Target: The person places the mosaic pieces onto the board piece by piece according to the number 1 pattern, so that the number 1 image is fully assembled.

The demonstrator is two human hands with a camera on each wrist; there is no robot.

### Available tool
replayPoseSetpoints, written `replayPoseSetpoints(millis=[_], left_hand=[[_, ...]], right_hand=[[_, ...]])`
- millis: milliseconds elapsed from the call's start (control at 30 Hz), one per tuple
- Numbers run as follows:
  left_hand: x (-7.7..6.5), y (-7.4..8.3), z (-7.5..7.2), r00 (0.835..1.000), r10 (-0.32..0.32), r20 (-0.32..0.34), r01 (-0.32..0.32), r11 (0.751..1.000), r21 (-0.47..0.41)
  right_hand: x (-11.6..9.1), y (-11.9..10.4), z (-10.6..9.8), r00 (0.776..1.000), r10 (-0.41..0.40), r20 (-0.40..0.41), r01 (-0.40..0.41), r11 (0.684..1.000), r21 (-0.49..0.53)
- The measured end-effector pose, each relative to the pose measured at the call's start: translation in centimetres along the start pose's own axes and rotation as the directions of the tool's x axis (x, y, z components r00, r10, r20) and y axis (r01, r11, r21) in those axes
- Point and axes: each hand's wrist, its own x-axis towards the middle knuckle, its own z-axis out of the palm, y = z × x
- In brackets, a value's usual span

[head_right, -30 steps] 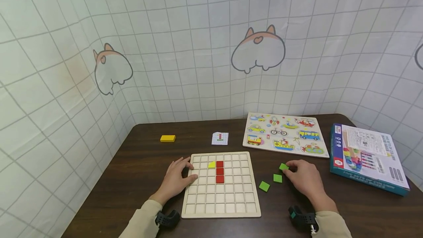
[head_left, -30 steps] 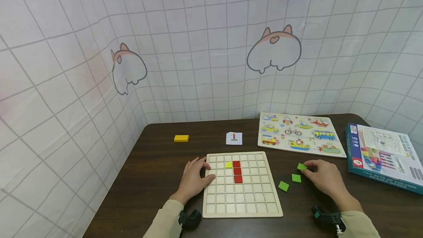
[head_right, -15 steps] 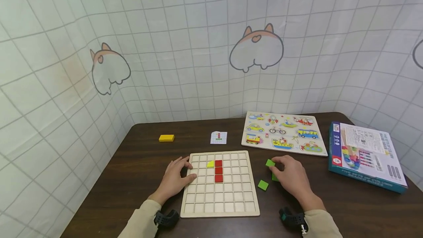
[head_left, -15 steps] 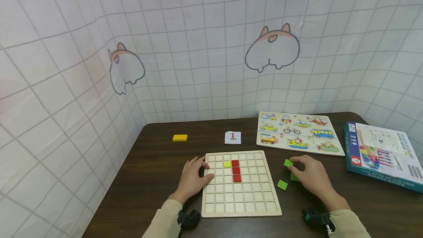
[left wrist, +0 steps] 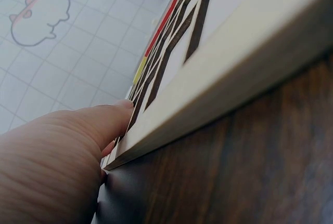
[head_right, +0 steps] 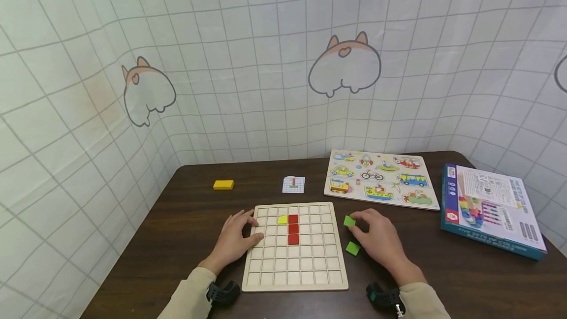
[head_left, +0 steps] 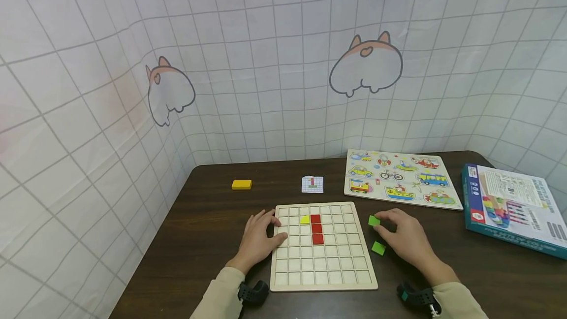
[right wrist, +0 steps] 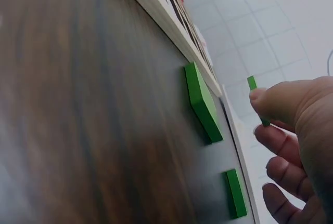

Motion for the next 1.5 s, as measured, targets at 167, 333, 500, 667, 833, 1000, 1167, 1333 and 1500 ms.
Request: replayPoseSetpoints(millis=[167,333,500,667,833,1000,1167,1333,1500], left_hand=[[0.0,0.0,-0.1,1.0,-0.001,0.0,0.001,1.0,0.003],[0.0,0.0,-0.1,1.0,0.001,0.002,-0.001,1.0,0.002],[0.0,0.0,-0.1,1.0,-0.001,0.006,0.001,1.0,-0.002],[0.0,0.0,0.0,1.0,-0.001,0.008,0.001,1.0,-0.005],[-0.1,0.1,0.0,1.0,-0.004,0.009,0.004,1.0,-0.006],[-0.1,0.1,-0.1,1.0,0.003,0.005,-0.003,1.0,-0.009],[-0.1,0.2,-0.2,1.0,0.002,0.003,-0.002,1.0,-0.007],[-0.1,0.2,-0.2,1.0,0.0,0.0,0.0,1.0,-0.002],[0.0,0.2,-0.1,1.0,0.002,-0.004,-0.002,1.0,0.001]], right_hand=[[0.0,-0.5,0.4,1.0,-0.017,0.024,0.017,1.0,0.007],[-0.1,-0.7,0.8,0.999,-0.02,0.036,0.019,1.0,0.015],[-0.2,-1.0,1.1,0.998,-0.032,0.052,0.031,0.999,0.023],[-0.2,-1.5,1.4,0.996,-0.048,0.069,0.046,0.998,0.032],[-0.3,-2.1,1.6,0.995,-0.055,0.08,0.05,0.997,0.059],[-0.4,-2.8,1.9,0.994,-0.059,0.095,0.052,0.996,0.071],[-0.5,-3.3,2.3,0.992,-0.065,0.109,0.057,0.995,0.079],[-0.7,-3.9,2.7,0.99,-0.082,0.11,0.074,0.994,0.079],[-0.9,-4.5,3.1,0.987,-0.095,0.128,0.084,0.992,0.089]])
